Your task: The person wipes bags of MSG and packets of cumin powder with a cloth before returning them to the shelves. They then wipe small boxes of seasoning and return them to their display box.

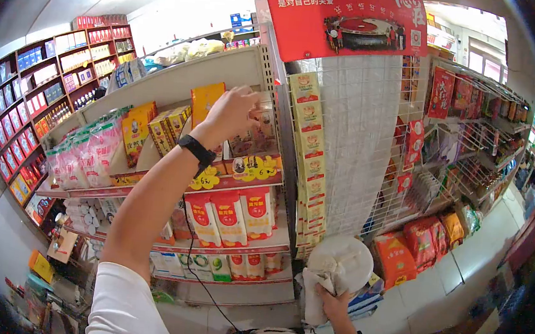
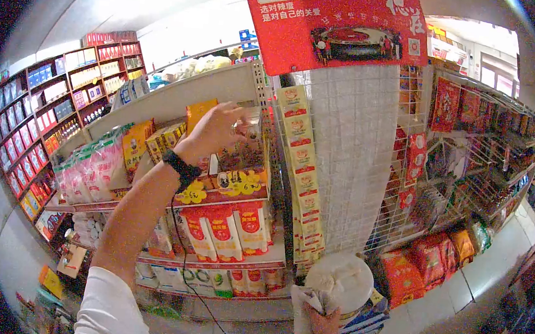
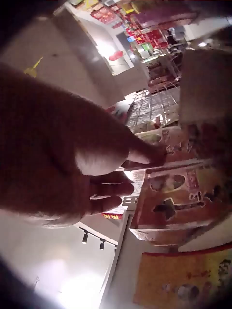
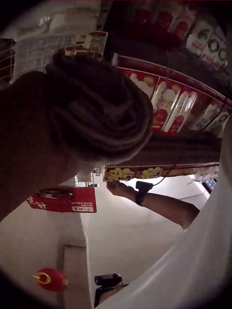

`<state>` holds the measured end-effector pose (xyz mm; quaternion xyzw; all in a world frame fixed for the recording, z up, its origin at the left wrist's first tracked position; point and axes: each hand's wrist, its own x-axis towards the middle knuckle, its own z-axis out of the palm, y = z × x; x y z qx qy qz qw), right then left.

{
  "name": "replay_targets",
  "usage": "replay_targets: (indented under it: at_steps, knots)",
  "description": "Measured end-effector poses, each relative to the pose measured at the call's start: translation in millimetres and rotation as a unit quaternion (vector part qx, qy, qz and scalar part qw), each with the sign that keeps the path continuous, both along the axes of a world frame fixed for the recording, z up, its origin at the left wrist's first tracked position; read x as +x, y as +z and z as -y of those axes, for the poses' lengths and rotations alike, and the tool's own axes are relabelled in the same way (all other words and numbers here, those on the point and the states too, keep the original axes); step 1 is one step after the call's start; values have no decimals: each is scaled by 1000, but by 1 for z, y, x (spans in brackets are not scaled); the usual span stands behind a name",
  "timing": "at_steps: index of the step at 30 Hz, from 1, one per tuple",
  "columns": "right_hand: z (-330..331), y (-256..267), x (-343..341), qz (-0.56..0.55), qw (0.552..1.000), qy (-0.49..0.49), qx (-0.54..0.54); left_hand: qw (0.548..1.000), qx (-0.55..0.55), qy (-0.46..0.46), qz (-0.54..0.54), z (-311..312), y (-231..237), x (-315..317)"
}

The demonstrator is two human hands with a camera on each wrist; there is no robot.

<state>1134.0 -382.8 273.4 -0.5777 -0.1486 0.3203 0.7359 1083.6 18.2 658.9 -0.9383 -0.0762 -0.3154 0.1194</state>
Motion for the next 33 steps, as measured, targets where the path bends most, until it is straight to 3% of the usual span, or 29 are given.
replay_targets:
  at_steps: [2, 5, 10, 20, 23, 29, 30, 32, 33]
  knots:
    - [0, -5, 4, 23, 999, 21, -13, 999, 29, 22, -10, 1, -7, 4]
    - [0, -7, 5, 9, 999, 5, -52, 999, -14, 36, 0, 4, -6, 6]
    - [1, -23, 11, 27, 997, 0, -69, 997, -14, -72, -18, -18, -7, 10]
    - [3, -18, 13, 31, 997, -1, -77, 994, -89, -33, -53, -6, 11, 6]
    - [-2, -91, 29, 81, 983, -39, -162, 995, -63, -59, -56, -11, 12, 8]
    - [-8, -134, 31, 165, 974, -107, -115, 991, -109, -52, -58, -21, 18, 11]
    - [-5, -106, 27, 165, 974, -107, -116, 991, -99, -42, -74, -23, 21, 13]
    - [3, -21, 15, 20, 998, 10, -59, 991, -90, -33, -89, -28, 25, 15]
    - [4, -24, 16, 20, 998, 10, -60, 991, -94, -32, -95, -29, 25, 14]
